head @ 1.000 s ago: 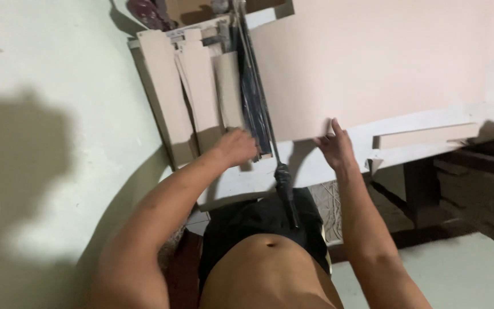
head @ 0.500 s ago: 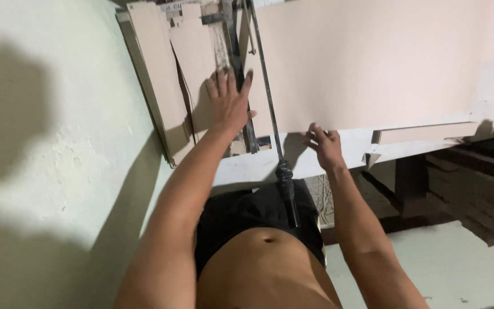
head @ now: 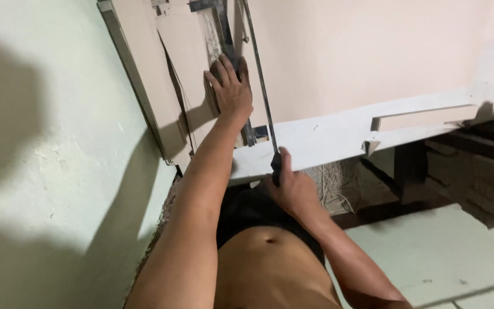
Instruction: The person uses a manual paper cutter to trim a large sheet of paper. They repeatedly position the paper against the guide, pull down the cutting arm to slice the sheet, and then remove the cut pieces.
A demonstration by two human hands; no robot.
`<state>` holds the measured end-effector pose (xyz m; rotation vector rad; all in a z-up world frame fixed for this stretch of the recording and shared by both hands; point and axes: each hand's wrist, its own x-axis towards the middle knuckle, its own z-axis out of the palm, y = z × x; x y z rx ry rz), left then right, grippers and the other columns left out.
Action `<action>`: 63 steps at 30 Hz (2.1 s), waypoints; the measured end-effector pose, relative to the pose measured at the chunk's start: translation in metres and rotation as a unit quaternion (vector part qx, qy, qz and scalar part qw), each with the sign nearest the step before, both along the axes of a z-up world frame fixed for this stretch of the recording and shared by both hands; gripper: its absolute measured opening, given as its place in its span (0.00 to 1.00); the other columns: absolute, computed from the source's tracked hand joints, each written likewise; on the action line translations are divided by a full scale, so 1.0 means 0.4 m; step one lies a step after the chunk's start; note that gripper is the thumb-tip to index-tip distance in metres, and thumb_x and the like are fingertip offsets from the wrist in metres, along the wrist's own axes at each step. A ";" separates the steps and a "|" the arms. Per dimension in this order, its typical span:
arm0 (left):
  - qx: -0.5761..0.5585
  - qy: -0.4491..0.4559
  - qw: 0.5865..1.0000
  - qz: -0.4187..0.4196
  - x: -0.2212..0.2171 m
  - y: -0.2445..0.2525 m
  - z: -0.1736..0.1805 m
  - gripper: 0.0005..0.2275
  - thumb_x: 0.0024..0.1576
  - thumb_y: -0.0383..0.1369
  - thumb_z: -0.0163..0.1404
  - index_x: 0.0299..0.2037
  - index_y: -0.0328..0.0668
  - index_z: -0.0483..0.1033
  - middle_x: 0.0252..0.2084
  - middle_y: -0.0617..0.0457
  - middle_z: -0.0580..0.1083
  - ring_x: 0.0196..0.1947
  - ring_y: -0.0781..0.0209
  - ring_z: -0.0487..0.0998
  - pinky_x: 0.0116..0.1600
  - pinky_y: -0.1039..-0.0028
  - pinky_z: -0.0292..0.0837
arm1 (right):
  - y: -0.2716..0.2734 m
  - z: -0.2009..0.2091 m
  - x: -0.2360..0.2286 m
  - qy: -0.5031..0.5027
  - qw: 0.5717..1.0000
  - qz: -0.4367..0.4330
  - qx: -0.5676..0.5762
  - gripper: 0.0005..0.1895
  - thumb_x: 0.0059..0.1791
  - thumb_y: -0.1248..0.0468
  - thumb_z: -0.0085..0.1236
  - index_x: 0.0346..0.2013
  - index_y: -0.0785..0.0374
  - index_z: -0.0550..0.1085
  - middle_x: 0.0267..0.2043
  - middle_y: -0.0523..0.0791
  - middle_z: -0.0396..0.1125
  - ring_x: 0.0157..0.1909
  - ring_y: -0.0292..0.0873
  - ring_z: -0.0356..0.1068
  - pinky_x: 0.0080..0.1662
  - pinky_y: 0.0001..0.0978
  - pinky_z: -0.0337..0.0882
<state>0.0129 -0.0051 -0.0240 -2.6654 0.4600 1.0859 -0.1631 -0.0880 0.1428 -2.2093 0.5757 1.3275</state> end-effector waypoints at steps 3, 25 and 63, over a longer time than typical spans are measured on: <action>-0.072 0.029 0.997 0.020 0.001 -0.005 0.028 0.45 0.55 0.19 0.50 0.77 0.44 0.29 0.76 0.24 0.31 0.76 0.25 0.33 0.70 0.28 0.26 | -0.006 -0.304 -0.170 -0.129 0.990 0.020 -0.061 0.34 0.52 0.54 0.45 0.70 0.57 0.49 0.25 0.53 0.74 0.25 0.69 0.72 0.30 0.62 0.70; -0.170 -0.024 0.952 -0.253 -0.168 0.072 -0.173 0.07 0.62 0.38 0.49 0.40 0.59 0.61 0.39 0.59 0.52 0.40 0.56 0.46 0.47 0.55 0.44 | -0.143 -0.019 -0.048 -0.109 0.934 -0.320 0.111 0.40 0.53 0.39 0.48 0.74 0.51 0.53 0.40 0.58 0.76 0.44 0.62 0.78 0.46 0.55 0.76; -0.028 0.049 0.998 0.014 -0.019 0.001 0.004 0.56 0.47 0.41 0.65 0.78 0.46 0.30 0.77 0.30 0.30 0.77 0.30 0.31 0.70 0.27 0.24 | -0.044 0.064 0.010 -0.033 0.995 -0.070 0.055 0.53 0.45 0.31 0.38 0.79 0.49 0.41 0.11 0.42 0.61 0.15 0.42 0.63 0.27 0.35 0.68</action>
